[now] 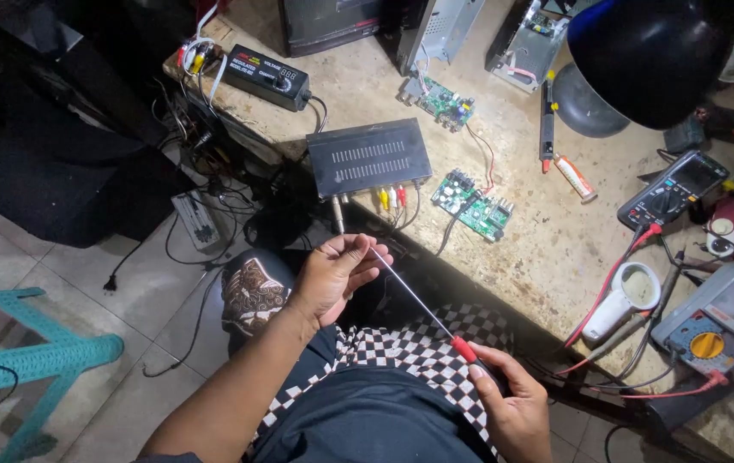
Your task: The person uses a screwdriver to remove screws from a black electronic box, opens the casing, and then inspects the internal circuit boards.
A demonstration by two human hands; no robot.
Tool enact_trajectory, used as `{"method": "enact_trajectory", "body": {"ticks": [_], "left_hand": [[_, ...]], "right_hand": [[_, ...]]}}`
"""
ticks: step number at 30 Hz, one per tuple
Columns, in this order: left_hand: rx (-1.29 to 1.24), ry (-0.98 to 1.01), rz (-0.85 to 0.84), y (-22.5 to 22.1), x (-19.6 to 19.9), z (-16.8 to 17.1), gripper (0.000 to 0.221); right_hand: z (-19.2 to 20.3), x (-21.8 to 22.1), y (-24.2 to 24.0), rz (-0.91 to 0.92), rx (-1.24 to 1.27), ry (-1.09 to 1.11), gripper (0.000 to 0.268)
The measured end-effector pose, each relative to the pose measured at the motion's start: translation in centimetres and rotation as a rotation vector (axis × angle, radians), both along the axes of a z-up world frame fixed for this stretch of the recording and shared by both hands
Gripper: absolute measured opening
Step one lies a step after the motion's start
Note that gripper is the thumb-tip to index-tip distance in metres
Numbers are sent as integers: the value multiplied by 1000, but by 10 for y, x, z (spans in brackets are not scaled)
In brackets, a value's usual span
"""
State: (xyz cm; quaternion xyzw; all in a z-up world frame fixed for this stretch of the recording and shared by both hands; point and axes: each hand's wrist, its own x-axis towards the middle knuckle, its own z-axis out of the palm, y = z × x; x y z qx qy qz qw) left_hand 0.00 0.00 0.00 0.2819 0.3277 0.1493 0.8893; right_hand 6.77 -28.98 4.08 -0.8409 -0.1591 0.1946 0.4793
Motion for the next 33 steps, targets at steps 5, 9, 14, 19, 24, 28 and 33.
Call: {"method": "enact_trajectory", "body": {"ticks": [5, 9, 14, 19, 24, 28, 33], "left_hand": [[58, 12, -23, -1, 5, 7, 13], [180, 109, -93, 3, 12, 14, 18], [335, 92, -176, 11, 19, 45, 26], [370, 102, -236, 12, 30, 60, 20], [443, 124, -301, 15, 45, 65, 66], [899, 187, -164, 24, 58, 69, 52], [2093, 104, -72, 70, 104, 52, 29]], "right_hand": [[-27, 10, -14, 3, 52, 6, 30], [-34, 16, -12, 75, 113, -298, 28], [-38, 22, -5, 126, 221, -575, 30], [-28, 9, 4, 20, 146, -537, 25], [-28, 3, 2, -109, 109, -229, 25], [-28, 2, 19, -180, 98, -209, 26], [-26, 7, 44, -215, 20, -97, 30]]}}
